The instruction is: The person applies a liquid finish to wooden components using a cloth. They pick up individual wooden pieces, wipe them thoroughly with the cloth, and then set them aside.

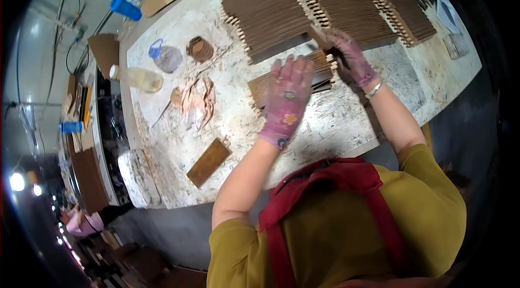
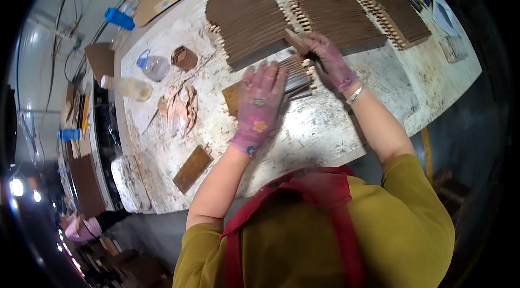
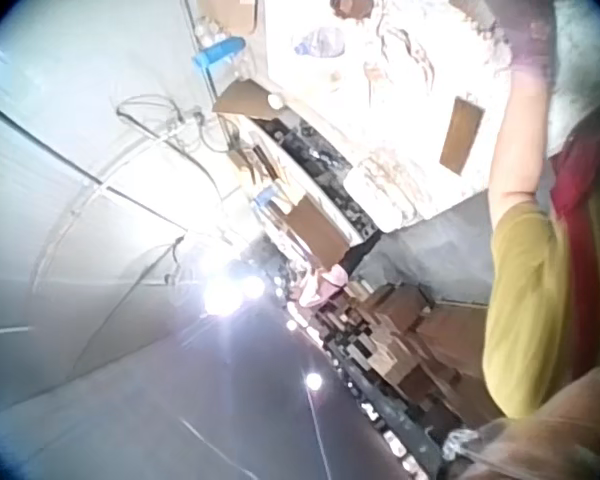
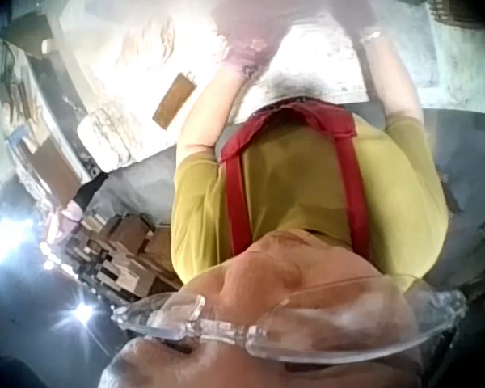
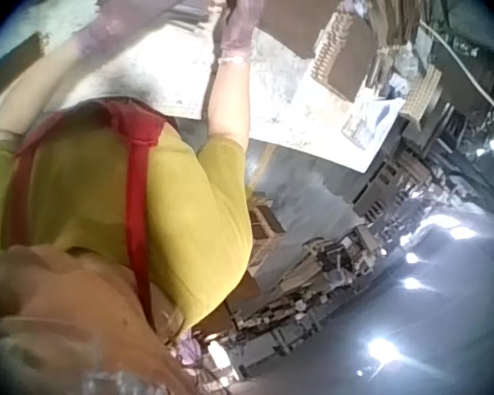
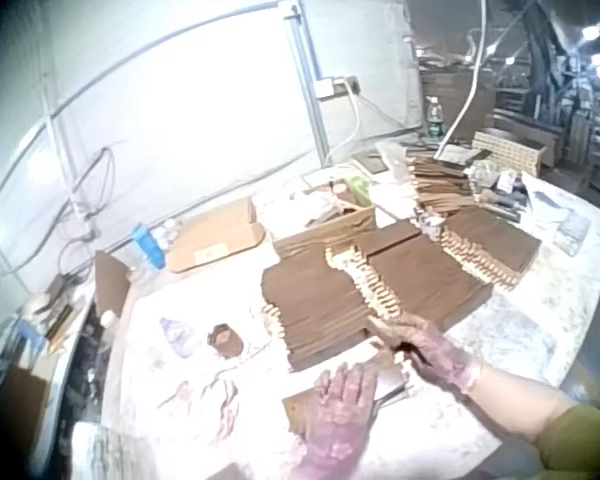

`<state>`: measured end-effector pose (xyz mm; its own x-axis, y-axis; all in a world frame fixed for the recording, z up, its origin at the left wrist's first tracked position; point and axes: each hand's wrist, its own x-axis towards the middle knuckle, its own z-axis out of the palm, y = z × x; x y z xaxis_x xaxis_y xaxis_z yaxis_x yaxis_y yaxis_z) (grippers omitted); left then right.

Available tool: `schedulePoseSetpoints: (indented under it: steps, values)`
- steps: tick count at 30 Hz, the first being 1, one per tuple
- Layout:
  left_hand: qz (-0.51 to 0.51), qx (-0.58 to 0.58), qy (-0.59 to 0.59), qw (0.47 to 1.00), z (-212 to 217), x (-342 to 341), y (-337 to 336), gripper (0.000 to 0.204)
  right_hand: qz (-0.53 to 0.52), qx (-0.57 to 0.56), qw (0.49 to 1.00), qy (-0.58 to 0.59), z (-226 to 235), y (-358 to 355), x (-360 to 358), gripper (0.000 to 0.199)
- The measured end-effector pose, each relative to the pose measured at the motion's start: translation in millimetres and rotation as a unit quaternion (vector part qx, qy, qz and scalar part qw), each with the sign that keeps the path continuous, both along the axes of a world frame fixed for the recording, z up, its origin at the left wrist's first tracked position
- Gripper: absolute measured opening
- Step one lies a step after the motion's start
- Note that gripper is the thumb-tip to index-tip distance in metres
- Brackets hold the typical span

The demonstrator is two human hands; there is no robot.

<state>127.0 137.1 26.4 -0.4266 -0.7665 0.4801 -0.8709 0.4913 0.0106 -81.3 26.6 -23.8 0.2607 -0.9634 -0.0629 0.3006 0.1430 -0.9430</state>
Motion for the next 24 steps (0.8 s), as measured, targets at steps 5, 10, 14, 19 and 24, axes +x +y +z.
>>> schedulePoseSetpoints:
  steps: [5,10,14,19,24]
  values:
    - [0.011,0.006,0.047,0.999,-19.8,-3.6,2.4,0.042,0.161,-0.377,0.868,0.28,102.7,-11.8,45.3,0.039]
    - [0.079,0.128,0.136,0.979,-37.0,-7.6,6.3,0.031,0.376,-0.52,0.712,0.284,122.8,15.3,109.0,0.034]
    - [0.09,0.106,0.211,0.967,-63.2,-11.0,15.6,0.027,0.446,-0.515,0.631,0.373,126.6,28.2,134.0,0.025]
    - [0.058,0.296,0.178,0.937,-11.7,-7.6,6.4,0.022,0.387,-0.583,0.579,0.418,112.1,-0.9,143.4,0.015]
    - [0.065,0.034,0.122,0.99,-35.7,-7.3,6.4,0.032,0.411,-0.498,0.652,0.398,123.0,4.6,147.5,0.021]
